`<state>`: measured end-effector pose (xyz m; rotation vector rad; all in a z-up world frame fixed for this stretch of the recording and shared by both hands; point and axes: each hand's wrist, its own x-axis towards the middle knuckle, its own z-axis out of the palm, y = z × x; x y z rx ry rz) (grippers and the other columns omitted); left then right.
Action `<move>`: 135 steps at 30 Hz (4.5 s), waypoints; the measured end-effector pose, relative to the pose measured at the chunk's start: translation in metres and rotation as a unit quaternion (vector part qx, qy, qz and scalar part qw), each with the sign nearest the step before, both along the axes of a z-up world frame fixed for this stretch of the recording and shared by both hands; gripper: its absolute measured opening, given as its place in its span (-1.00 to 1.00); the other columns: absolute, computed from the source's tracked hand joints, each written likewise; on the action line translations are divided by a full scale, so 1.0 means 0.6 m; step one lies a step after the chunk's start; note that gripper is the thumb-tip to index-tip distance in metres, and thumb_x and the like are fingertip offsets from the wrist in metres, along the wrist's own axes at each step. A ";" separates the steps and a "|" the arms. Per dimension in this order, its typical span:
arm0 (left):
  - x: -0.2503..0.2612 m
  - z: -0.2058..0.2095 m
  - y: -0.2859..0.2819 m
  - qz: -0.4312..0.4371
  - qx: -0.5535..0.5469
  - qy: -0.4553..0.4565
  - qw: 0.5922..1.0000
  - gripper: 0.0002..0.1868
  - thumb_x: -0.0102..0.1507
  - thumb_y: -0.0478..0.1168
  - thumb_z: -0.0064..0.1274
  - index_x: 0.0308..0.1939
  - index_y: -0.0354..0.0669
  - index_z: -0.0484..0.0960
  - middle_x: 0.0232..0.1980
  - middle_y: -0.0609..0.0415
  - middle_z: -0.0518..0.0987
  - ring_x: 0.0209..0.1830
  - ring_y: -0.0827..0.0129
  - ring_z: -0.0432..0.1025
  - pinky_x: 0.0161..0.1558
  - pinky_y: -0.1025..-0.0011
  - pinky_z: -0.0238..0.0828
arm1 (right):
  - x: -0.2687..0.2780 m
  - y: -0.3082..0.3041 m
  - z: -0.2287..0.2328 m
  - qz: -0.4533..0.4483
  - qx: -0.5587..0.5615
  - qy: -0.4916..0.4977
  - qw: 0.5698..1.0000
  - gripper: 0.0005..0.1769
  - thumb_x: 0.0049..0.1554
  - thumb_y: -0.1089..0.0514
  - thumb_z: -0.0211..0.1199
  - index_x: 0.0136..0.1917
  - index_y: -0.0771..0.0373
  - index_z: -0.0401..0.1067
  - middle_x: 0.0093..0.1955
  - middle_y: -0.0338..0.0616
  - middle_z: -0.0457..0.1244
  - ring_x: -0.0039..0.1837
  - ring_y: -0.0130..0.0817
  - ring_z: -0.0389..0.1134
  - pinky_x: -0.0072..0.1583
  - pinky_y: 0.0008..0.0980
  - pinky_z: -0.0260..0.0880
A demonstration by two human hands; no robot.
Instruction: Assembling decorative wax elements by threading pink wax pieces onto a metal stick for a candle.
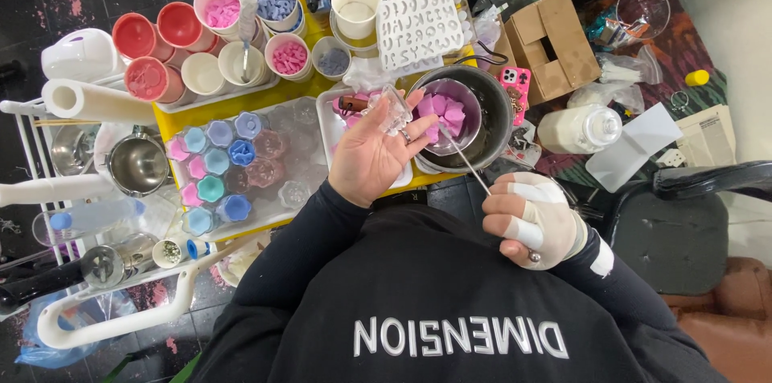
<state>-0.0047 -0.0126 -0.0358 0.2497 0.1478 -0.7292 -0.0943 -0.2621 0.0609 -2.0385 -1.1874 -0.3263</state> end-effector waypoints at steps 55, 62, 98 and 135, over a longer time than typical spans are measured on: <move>-0.200 -0.048 0.338 0.013 0.922 -0.350 0.168 -0.45 -0.07 0.09 0.46 -0.11 0.01 0.63 0.53 0.01 0.17 0.67 -0.12 -0.28 0.41 -0.46 -0.47 | 0.000 0.046 -0.049 -0.308 0.008 0.193 0.932 -0.32 0.53 -0.23 -0.07 -0.15 0.35 0.44 -0.25 -0.16 0.29 -0.23 -0.41 0.29 -0.11 -0.45 0.22; -0.192 -0.089 0.335 0.033 0.919 -0.356 0.168 -0.41 0.06 0.29 0.35 -0.18 -0.09 0.57 0.58 -0.04 0.04 0.66 -0.17 -0.46 0.35 -0.53 -0.65 | -0.019 0.051 -0.051 -0.346 0.033 0.173 0.921 -0.25 0.55 -0.31 -0.12 -0.16 0.33 0.44 -0.25 -0.19 0.27 -0.24 -0.44 0.23 -0.11 -0.46 0.16; -0.095 -0.167 0.632 -0.043 0.856 -0.455 0.243 -0.27 0.02 -0.23 0.36 0.29 0.10 0.53 0.23 0.20 0.56 0.24 0.26 0.41 0.14 0.17 0.08 | -0.074 0.089 -0.117 -0.395 0.126 0.119 0.902 -0.20 0.59 -0.37 -0.08 -0.12 0.39 0.41 -0.18 -0.14 0.30 -0.13 -0.41 0.27 -0.04 -0.50 0.16; -0.090 0.035 0.448 0.162 0.413 -0.342 0.829 -0.43 0.25 -0.13 0.31 0.18 -0.14 0.30 0.02 -0.01 0.60 0.07 0.25 0.60 0.09 0.39 0.59 | -0.043 0.048 -0.126 -0.406 0.220 0.151 0.874 0.04 0.39 -0.65 -0.33 -0.06 0.45 0.33 -0.17 -0.13 0.19 -0.18 -0.47 0.14 -0.08 -0.54 0.08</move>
